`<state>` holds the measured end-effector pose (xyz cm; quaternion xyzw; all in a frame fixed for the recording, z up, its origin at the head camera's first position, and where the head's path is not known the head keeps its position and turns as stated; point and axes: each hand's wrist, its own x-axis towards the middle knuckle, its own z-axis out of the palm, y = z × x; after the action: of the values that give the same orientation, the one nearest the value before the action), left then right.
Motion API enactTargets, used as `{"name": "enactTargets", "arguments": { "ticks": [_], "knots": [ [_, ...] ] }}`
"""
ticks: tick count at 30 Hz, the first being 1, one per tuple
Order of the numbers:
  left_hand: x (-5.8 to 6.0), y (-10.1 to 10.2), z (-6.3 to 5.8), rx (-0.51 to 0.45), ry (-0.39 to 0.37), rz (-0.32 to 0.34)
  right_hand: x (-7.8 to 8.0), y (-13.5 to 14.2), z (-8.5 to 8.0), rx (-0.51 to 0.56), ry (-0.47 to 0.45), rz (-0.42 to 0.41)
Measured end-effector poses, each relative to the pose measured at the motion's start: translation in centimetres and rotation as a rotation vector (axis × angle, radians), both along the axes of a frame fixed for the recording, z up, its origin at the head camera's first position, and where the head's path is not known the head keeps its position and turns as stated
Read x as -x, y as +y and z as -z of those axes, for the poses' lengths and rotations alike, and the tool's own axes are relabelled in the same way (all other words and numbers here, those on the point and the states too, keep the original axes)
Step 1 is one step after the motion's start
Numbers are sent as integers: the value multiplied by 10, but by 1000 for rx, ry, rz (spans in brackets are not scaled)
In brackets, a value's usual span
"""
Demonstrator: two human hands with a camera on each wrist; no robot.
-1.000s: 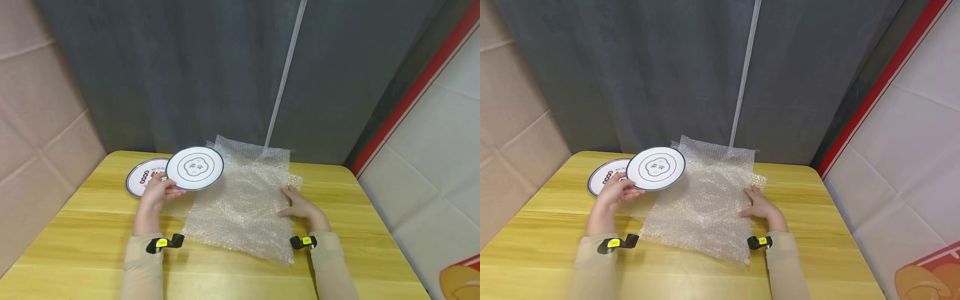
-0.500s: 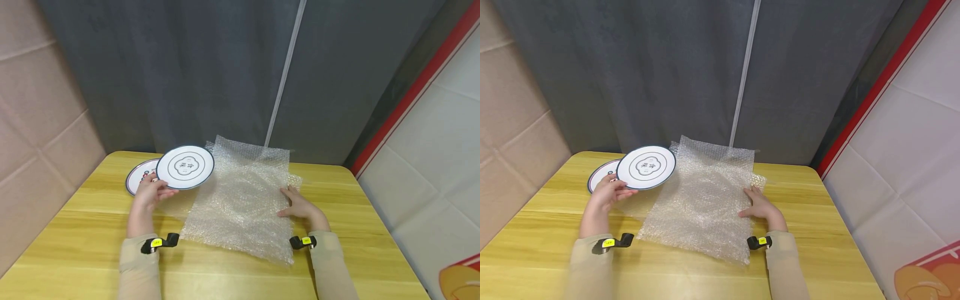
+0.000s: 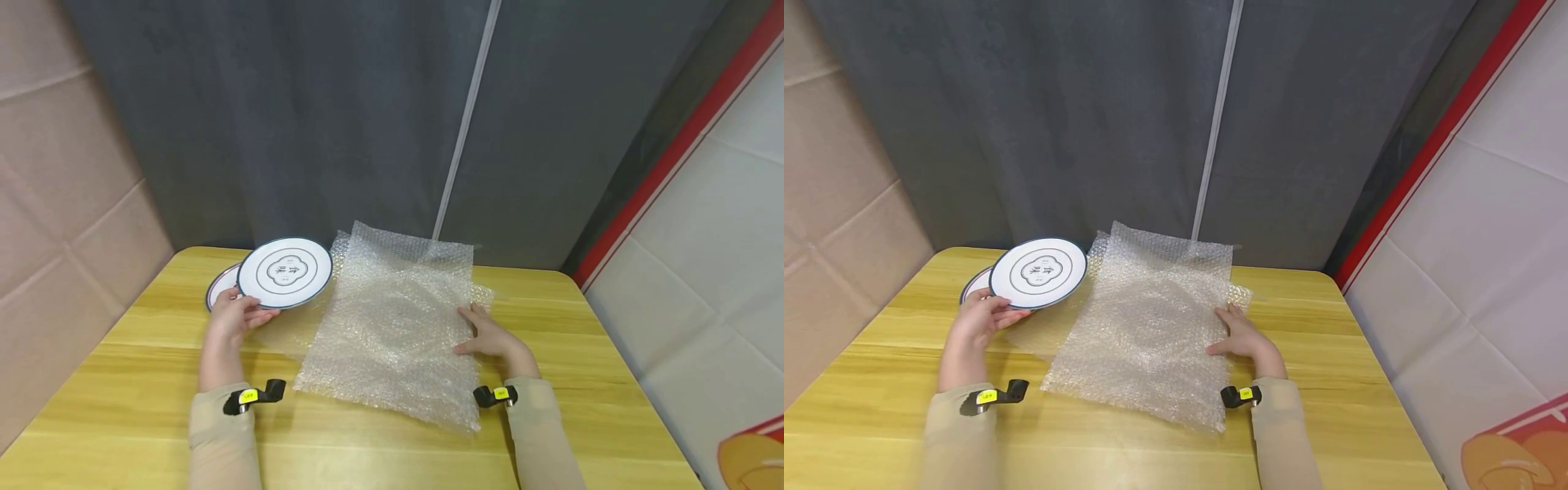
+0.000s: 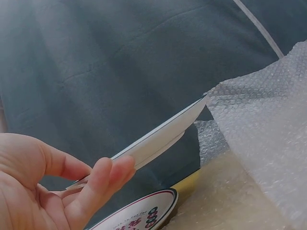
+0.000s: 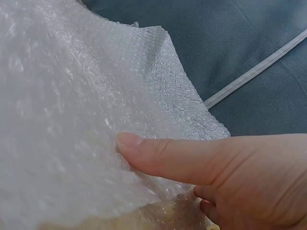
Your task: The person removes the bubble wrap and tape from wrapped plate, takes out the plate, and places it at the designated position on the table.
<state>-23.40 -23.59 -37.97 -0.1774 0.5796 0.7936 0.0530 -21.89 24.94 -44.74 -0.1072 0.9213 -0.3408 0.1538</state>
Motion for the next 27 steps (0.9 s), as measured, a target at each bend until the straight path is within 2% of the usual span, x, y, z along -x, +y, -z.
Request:
{"name": "enactTargets", "arguments": {
  "ticks": [12, 18, 27],
  "knots": [
    [0, -10, 6, -5, -26, -84, 1, 0, 0, 7, -7, 16],
    [0, -14, 7, -18, -68, -148, 1, 1, 2, 9, -6, 14],
    [-3, -19, 8, -27, -87, -185, 2, 1, 2, 5, -3, 6]
  ]
}}
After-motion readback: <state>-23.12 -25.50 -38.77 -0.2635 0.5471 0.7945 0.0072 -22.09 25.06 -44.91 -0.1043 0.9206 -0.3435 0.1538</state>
